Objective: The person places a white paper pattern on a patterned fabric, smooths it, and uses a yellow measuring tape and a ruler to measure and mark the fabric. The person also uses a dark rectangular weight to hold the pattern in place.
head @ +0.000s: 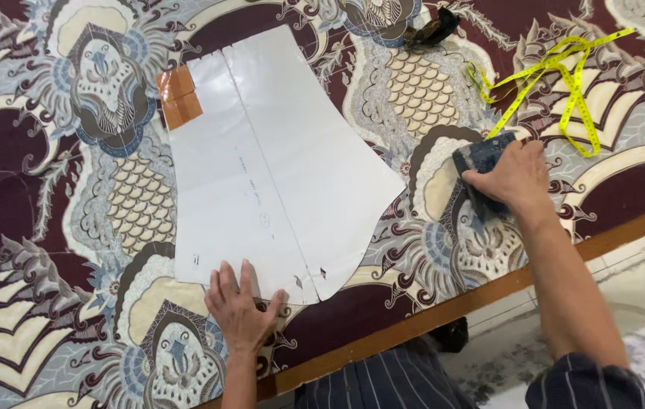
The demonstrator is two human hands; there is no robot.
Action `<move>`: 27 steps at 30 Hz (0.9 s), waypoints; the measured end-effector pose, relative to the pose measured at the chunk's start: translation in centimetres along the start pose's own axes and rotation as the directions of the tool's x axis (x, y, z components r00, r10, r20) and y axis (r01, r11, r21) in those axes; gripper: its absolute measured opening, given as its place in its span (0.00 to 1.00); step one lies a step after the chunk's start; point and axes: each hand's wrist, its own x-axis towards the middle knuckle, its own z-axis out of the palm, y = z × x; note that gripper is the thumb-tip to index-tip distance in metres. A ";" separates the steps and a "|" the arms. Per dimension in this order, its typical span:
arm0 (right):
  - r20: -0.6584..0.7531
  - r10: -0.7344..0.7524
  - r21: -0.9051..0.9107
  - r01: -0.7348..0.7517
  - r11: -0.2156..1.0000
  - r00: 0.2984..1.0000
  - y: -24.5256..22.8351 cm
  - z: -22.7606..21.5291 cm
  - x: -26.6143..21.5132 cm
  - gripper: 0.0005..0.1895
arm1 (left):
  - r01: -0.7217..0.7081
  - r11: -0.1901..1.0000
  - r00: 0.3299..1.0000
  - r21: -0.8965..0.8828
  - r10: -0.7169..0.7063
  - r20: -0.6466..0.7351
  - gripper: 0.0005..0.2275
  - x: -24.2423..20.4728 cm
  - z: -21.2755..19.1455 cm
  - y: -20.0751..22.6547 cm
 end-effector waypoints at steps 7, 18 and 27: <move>-0.010 -0.307 0.298 0.296 0.908 0.952 -11.1 5.3 -5.5 0.31 | 0.003 1.000 0.999 0.015 -0.004 0.050 0.40 0.2 -0.9 0.9; -0.065 -0.135 0.968 0.096 0.230 0.989 -15.3 4.2 -7.0 0.15 | 0.002 1.000 0.999 -0.008 -0.001 0.049 0.39 0.2 -1.0 0.7; -0.638 -0.482 0.591 0.783 0.195 0.601 -28.2 5.2 -23.0 0.33 | -0.003 0.989 0.991 0.146 -0.017 0.135 0.33 -1.1 0.9 -0.4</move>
